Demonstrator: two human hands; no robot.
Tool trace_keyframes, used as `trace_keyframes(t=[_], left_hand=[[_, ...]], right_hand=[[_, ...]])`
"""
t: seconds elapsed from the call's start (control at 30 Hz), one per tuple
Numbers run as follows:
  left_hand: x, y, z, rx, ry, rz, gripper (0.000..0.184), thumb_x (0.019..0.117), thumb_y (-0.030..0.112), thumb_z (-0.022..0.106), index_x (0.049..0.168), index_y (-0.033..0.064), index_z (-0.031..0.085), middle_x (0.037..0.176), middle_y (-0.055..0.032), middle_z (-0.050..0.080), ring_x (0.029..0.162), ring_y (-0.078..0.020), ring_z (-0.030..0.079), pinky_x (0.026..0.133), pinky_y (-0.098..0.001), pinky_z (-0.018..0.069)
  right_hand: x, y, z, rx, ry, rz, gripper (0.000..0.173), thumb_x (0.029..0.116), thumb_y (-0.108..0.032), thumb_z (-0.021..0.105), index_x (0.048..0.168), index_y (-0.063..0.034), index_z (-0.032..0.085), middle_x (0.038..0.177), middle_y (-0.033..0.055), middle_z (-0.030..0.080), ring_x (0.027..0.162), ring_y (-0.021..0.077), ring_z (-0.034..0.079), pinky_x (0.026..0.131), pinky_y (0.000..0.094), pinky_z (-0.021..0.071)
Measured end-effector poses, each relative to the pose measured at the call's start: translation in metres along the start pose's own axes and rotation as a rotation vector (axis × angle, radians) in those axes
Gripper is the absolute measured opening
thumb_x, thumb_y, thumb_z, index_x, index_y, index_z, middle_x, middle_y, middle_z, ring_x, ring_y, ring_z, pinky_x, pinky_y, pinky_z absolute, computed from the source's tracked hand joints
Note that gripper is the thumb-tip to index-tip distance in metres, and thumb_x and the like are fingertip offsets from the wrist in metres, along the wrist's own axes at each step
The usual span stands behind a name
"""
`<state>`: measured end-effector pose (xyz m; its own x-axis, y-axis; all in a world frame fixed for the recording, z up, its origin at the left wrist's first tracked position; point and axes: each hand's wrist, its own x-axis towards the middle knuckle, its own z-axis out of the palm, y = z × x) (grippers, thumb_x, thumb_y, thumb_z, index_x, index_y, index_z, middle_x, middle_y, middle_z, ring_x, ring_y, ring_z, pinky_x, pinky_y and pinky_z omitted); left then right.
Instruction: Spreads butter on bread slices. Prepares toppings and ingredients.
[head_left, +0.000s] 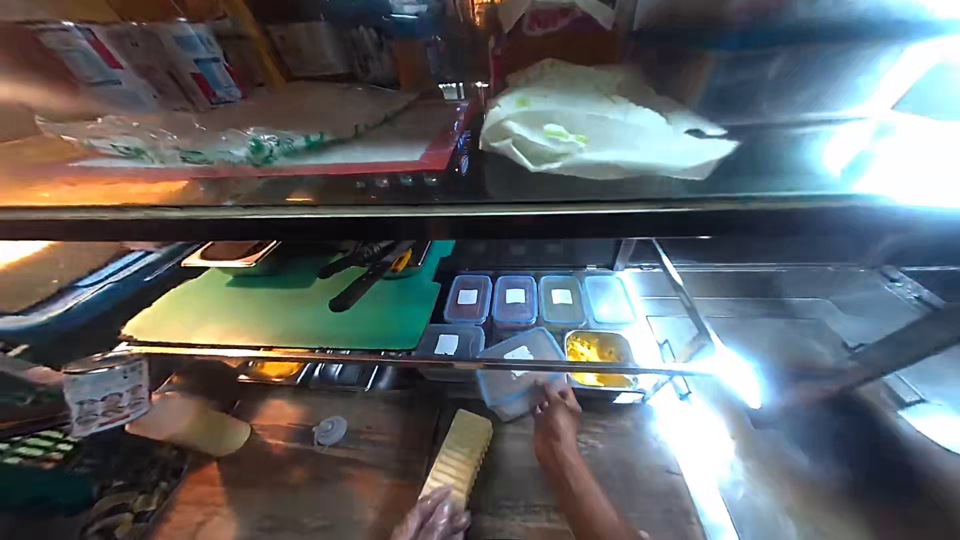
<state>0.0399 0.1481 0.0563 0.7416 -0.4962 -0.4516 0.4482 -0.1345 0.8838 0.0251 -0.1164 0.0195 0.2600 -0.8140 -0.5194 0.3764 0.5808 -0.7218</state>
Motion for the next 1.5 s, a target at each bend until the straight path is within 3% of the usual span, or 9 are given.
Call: trace_keyframes(t=[0.17,0.37,0.47,0.57,0.7,0.9,1.1,1.3,1.5], left_hand=[[0.008,-0.028,0.09,-0.196,0.081,-0.222,0.043,0.108,0.026,0.052,0.146,0.0059,0.049,0.133,-0.0184,0.063,0.112,-0.0326,0.067,0.09,-0.0502,0.0589],[0.005,-0.089,0.115,-0.346,0.08,-0.315,0.03,0.1055,0.023,0.056,0.125,0.0014,0.059,0.104,-0.0179,0.069,0.087,-0.0265,0.069,0.073,-0.0428,0.0598],[0.005,-0.089,0.11,-0.024,0.083,-0.222,0.023,0.1023,0.022,0.063,0.113,0.0022,0.061,0.084,-0.0112,0.064,0.063,-0.0182,0.06,0.053,-0.0331,0.053],[0.021,-0.054,0.112,0.732,0.11,-0.109,0.05,0.0892,0.042,0.078,0.121,0.0074,0.061,0.104,-0.0122,0.069,0.094,-0.0247,0.067,0.084,-0.0462,0.0562],[0.08,-0.015,0.132,1.274,-0.262,-0.078,0.061,0.0959,0.065,0.057,0.128,0.0135,0.068,0.122,-0.0138,0.069,0.118,-0.0299,0.064,0.104,-0.0552,0.0485],[0.121,-0.01,0.152,0.916,-0.338,-0.194,0.055,0.0888,0.051,0.076,0.123,0.0077,0.068,0.116,-0.0135,0.071,0.108,-0.0254,0.068,0.098,-0.0477,0.0539],[0.08,0.026,0.121,0.81,0.018,0.028,0.046,0.1033,0.053,0.054,0.123,0.0134,0.068,0.109,-0.0101,0.07,0.097,-0.024,0.067,0.087,-0.0484,0.0545],[0.014,-0.053,0.102,0.875,-0.103,-0.264,0.06,0.0923,0.065,0.063,0.114,0.0088,0.068,0.099,-0.0115,0.071,0.089,-0.0273,0.07,0.083,-0.0516,0.0588],[0.01,-0.057,0.119,0.813,-0.041,-0.238,0.031,0.1022,0.028,0.059,0.123,0.0061,0.067,0.116,-0.0145,0.07,0.109,-0.0256,0.066,0.098,-0.0471,0.0527]], right_hand=[[-0.056,-0.023,-0.119,-0.042,-0.215,0.091,0.03,0.0897,-0.002,0.069,0.115,0.0037,0.054,0.098,0.0189,0.068,0.083,0.0266,0.07,0.069,0.0416,0.0616],[-0.057,-0.031,-0.213,-0.126,-0.222,0.343,0.029,0.0947,-0.004,0.068,0.118,0.0034,0.053,0.098,0.0232,0.07,0.08,0.0315,0.071,0.068,0.0461,0.0619],[-0.057,-0.036,-0.217,-0.139,-0.213,0.345,0.027,0.0932,-0.004,0.07,0.114,0.0038,0.055,0.094,0.0219,0.069,0.075,0.0296,0.07,0.064,0.0433,0.0611],[-0.057,-0.036,-0.212,-0.153,-0.182,0.347,0.027,0.093,-0.005,0.072,0.112,0.0033,0.056,0.091,0.0209,0.069,0.07,0.0263,0.068,0.059,0.0382,0.0578],[-0.059,-0.031,-0.211,-0.16,-0.165,0.334,0.028,0.0932,-0.006,0.072,0.112,0.0038,0.055,0.088,0.0218,0.068,0.067,0.0263,0.067,0.057,0.0381,0.0569],[-0.063,-0.037,-0.203,-0.135,-0.094,0.401,0.028,0.0938,-0.01,0.072,0.112,0.0018,0.054,0.091,0.0203,0.068,0.067,0.0245,0.065,0.056,0.0369,0.055],[-0.085,-0.079,-0.179,0.357,-0.045,0.488,0.019,0.103,-0.019,0.051,0.11,-0.0033,0.059,0.087,0.0133,0.069,0.067,0.0191,0.068,0.061,0.0328,0.0602],[-0.057,-0.087,-0.225,0.65,-0.083,0.278,0.025,0.1024,-0.028,0.05,0.098,-0.0069,0.063,0.073,0.006,0.064,0.053,0.0109,0.061,0.049,0.0216,0.0526],[-0.063,-0.109,-0.259,0.512,0.054,0.039,0.021,0.1032,-0.027,0.046,0.108,-0.0113,0.059,0.093,0.0085,0.071,0.072,0.0169,0.07,0.063,0.0328,0.061]])
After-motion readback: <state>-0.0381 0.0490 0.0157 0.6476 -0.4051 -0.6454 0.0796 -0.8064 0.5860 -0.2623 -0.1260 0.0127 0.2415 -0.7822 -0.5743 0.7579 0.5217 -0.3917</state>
